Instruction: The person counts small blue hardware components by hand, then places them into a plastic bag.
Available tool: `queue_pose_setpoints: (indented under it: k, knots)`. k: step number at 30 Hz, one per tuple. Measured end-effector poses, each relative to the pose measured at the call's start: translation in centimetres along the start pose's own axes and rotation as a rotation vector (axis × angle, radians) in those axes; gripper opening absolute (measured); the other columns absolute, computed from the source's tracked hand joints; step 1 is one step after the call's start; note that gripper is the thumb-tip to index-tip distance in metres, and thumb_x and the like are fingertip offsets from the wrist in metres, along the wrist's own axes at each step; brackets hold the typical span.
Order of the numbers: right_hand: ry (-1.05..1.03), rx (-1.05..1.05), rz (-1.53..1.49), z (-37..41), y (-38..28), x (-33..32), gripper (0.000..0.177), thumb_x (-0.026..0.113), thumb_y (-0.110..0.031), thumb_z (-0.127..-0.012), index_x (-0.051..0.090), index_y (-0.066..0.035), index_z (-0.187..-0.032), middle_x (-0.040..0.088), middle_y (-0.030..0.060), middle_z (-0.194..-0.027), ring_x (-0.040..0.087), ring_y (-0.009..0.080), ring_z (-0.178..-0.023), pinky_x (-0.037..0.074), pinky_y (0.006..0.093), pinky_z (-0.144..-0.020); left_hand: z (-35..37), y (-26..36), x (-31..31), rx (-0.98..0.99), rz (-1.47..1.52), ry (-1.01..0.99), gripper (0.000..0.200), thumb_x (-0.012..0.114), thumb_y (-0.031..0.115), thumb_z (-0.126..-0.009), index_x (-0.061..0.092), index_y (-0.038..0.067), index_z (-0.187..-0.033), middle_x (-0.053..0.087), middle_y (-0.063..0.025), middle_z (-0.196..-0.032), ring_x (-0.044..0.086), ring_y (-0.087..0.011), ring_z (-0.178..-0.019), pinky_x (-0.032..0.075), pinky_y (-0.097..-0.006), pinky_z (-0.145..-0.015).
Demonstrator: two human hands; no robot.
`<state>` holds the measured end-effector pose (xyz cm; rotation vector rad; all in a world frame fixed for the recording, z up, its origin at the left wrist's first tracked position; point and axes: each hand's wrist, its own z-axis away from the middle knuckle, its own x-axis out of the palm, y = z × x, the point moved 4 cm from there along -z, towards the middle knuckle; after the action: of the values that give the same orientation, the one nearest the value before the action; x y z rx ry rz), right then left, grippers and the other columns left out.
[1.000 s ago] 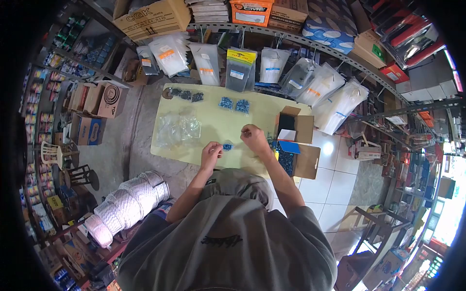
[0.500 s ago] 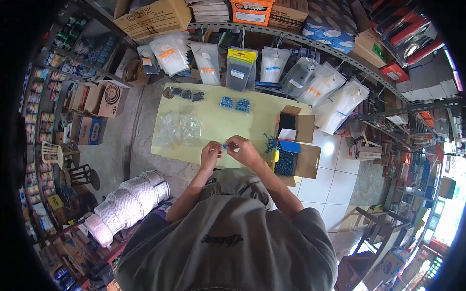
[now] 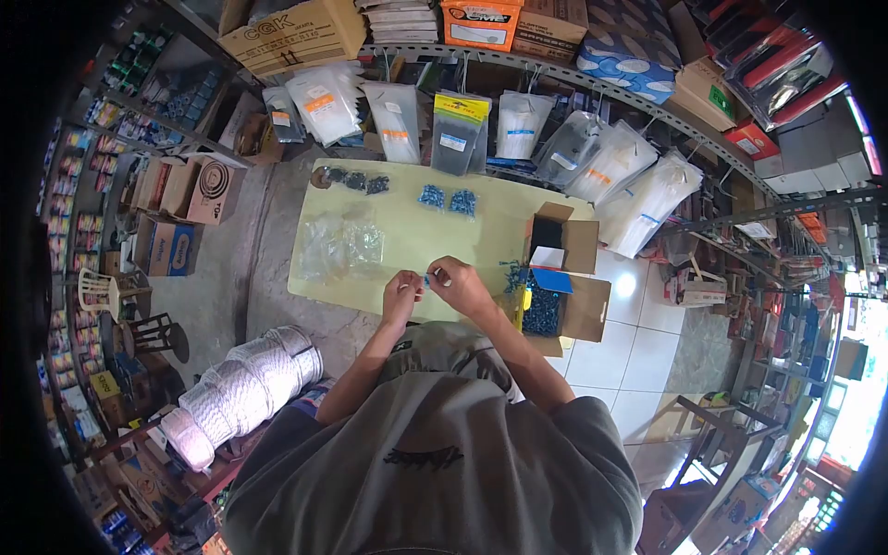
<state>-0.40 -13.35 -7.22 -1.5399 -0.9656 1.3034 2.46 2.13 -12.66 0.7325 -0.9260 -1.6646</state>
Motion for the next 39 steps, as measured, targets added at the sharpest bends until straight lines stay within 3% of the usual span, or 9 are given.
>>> queue_pose_setpoints:
  k: [20,23,29,31,32,34,39]
  knots:
    - [-0.092,0.004,0.044,-0.3,-0.5,-0.1,0.02,0.072,-0.005,-0.079,0.064,0.0,-0.096,0.067,0.0099,-0.089,0.066,0.0179,-0.071,0.055,0.028,-0.064,0.0,0.0,0.0,-0.02,-0.024,-0.004,0.008,0.057,0.013,-0.091,0.058,0.006,-0.094,0.059,-0.0017,-0.083,0.058,-0.0102,-0.073,0.048,-0.0247,-0.063]
    - [-0.101,0.034,0.038,-0.2,-0.5,-0.1,0.024,0.072,-0.011,-0.079,0.064,-0.002,-0.1,0.066,0.0133,-0.091,0.067,0.0226,-0.075,0.054,0.0319,-0.067,-0.1,-0.1,0.0,0.003,-0.03,-0.018,0.008,0.057,0.013,-0.09,0.058,0.006,-0.095,0.059,-0.0016,-0.083,0.058,-0.0103,-0.073,0.048,-0.0249,-0.063]
    - [0.037,0.162,0.101,0.3,2.4,-2.8,0.023,0.068,-0.008,-0.081,0.062,-0.003,-0.103,0.065,0.0153,-0.095,0.067,0.0251,-0.08,0.055,0.0345,-0.068,-0.1,0.0,0.0,-0.001,-0.001,-0.018,0.009,0.06,0.014,-0.089,0.059,0.005,-0.092,0.059,-0.0012,-0.081,0.058,-0.0102,-0.073,0.048,-0.0245,-0.063]
    - [0.121,0.115,0.599,1.0,6.0,-4.0,0.025,0.063,-0.003,-0.079,0.06,-0.002,-0.105,0.063,0.0175,-0.097,0.067,0.0299,-0.085,0.056,0.0367,-0.068,-0.1,-0.1,0.0,0.01,-0.01,-0.014,0.011,0.062,0.015,-0.088,0.06,0.005,-0.092,0.059,-0.0013,-0.081,0.058,-0.01,-0.072,0.048,-0.0241,-0.062]
    - [0.127,0.117,0.6,1.4,7.3,-4.3,0.025,0.063,-0.003,-0.079,0.06,-0.002,-0.105,0.063,0.0175,-0.097,0.067,0.0299,-0.085,0.056,0.0367,-0.068,-0.2,-0.2,0.1,0.011,-0.012,-0.019,0.011,0.062,0.015,-0.088,0.06,0.005,-0.092,0.059,-0.0013,-0.081,0.058,-0.01,-0.072,0.048,-0.0241,-0.062]
    - [0.079,0.309,1.023,2.1,9.9,-4.8,0.026,0.06,-0.001,-0.077,0.06,-0.002,-0.103,0.06,0.018,-0.097,0.067,0.0322,-0.087,0.057,0.0373,-0.068,-0.3,-0.2,0.2,0.007,-0.01,-0.034,0.012,0.063,0.016,-0.087,0.06,0.005,-0.093,0.06,-0.0015,-0.081,0.058,-0.0097,-0.071,0.048,-0.0239,-0.061]
    - [-0.032,0.383,1.125,2.1,13.7,-5.2,0.019,0.06,-0.004,-0.078,0.062,-0.004,-0.097,0.059,0.0157,-0.096,0.067,0.0296,-0.087,0.058,0.035,-0.07,-0.2,0.0,0.5,0.014,-0.01,-0.033,0.013,0.063,0.016,-0.087,0.061,0.005,-0.094,0.06,-0.0017,-0.081,0.058,-0.0093,-0.071,0.048,-0.0237,-0.061]
